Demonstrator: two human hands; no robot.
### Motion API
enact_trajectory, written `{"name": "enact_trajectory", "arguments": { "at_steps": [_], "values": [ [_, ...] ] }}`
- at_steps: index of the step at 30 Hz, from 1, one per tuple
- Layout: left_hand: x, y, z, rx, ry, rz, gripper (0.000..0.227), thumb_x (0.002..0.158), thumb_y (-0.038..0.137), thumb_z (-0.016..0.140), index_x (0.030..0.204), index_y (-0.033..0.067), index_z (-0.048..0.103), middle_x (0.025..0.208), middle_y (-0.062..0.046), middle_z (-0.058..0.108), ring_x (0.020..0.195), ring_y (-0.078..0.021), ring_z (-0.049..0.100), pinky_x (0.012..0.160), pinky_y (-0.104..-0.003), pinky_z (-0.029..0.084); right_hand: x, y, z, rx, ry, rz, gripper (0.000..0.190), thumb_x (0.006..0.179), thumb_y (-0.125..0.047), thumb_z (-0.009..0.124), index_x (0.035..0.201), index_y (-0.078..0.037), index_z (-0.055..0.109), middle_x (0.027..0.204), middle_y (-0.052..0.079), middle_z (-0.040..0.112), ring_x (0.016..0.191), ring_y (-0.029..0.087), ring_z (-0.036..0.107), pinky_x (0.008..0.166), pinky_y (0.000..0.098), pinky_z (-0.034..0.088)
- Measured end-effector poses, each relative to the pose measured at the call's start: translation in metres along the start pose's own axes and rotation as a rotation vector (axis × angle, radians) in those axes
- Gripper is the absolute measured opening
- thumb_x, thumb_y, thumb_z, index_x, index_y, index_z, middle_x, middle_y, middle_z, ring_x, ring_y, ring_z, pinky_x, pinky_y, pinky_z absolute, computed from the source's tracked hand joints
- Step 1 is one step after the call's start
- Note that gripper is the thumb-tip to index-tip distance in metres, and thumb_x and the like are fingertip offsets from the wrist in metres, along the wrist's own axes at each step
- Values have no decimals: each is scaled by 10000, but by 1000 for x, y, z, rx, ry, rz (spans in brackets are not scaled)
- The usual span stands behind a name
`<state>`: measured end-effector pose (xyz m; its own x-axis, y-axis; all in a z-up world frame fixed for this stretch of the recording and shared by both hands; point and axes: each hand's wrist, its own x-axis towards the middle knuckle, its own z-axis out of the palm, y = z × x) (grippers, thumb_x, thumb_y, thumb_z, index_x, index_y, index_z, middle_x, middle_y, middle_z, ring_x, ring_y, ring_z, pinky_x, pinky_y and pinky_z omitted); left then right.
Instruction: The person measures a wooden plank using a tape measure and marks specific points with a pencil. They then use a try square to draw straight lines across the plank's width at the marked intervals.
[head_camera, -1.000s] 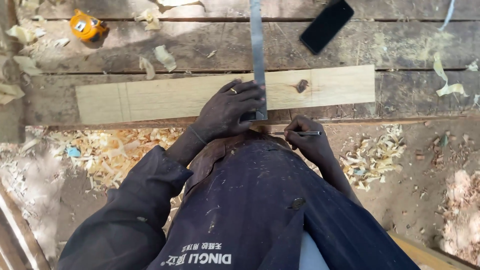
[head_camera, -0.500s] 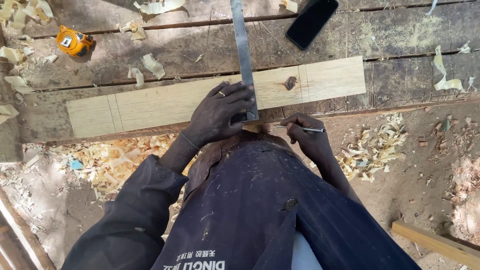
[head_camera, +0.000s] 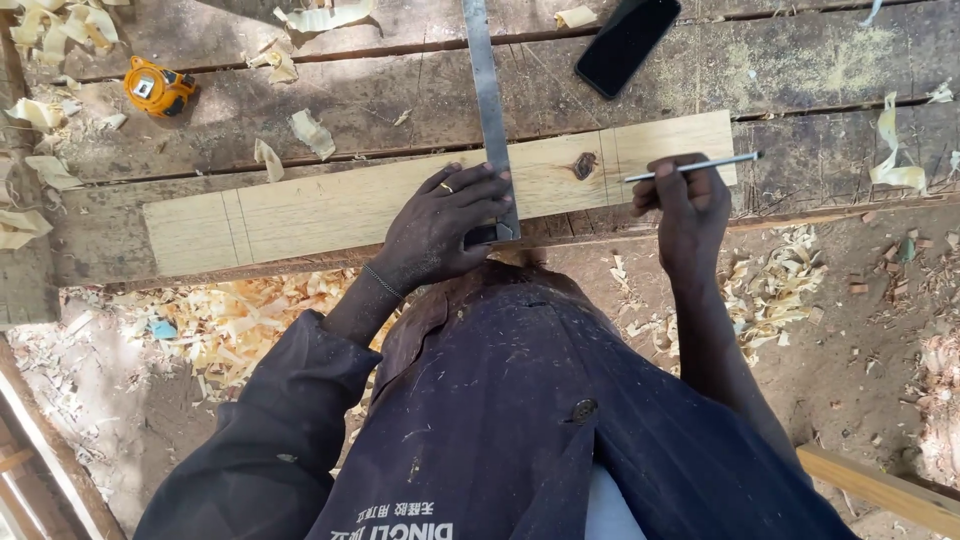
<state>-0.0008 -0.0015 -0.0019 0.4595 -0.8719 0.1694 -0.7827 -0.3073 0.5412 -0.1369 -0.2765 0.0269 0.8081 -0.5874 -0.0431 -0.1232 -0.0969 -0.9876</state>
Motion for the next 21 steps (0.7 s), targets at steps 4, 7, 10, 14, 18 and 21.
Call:
{"name": "enact_trajectory", "arguments": {
  "at_steps": [4,7,10,14,18,21],
  "values": [
    [0,1,-1,-3,-12,-10,524,697,248,859,1198,216,711,1361,12,672,1432,-221,477,1242,-466,301,18,34,0,38,22,-69,173,1068,-122,617,1002,34,582,726,155,602,635,178,650,541,296,586],
    [-1,2,-1,1,-6,-11,519,703,242,857,1203,205,718,1352,-4,678,1429,-226,482,1240,-470,305,23,30,13,17,19,-31,160,1073,-125,582,1010,19,608,736,137,606,659,143,628,542,258,571],
    [-2,2,-2,-7,3,-16,509,707,234,858,1196,196,726,1351,-8,682,1430,-229,482,1242,-474,304,23,31,13,-66,-23,-54,210,1104,-140,558,1028,31,653,770,160,638,703,143,628,565,252,565],
    [-2,0,2,-12,10,-29,516,701,238,859,1198,198,722,1364,-3,677,1430,-218,482,1246,-473,301,23,30,13,-99,-37,-55,220,1105,-135,555,1030,43,661,769,163,628,707,141,619,570,249,557],
    [-1,1,-2,-3,-5,-9,491,722,228,841,1195,181,719,1373,-17,667,1442,-215,466,1253,-472,286,22,31,13,-160,-51,-88,219,1116,-123,553,1034,46,665,774,181,636,696,153,621,558,258,547],
    [0,2,-4,-13,3,-5,483,720,218,833,1190,177,727,1359,-25,675,1431,-221,477,1248,-475,291,27,29,10,-313,-91,-150,192,1123,-92,582,1031,44,681,762,207,646,657,206,632,543,320,521]
  ]
}}
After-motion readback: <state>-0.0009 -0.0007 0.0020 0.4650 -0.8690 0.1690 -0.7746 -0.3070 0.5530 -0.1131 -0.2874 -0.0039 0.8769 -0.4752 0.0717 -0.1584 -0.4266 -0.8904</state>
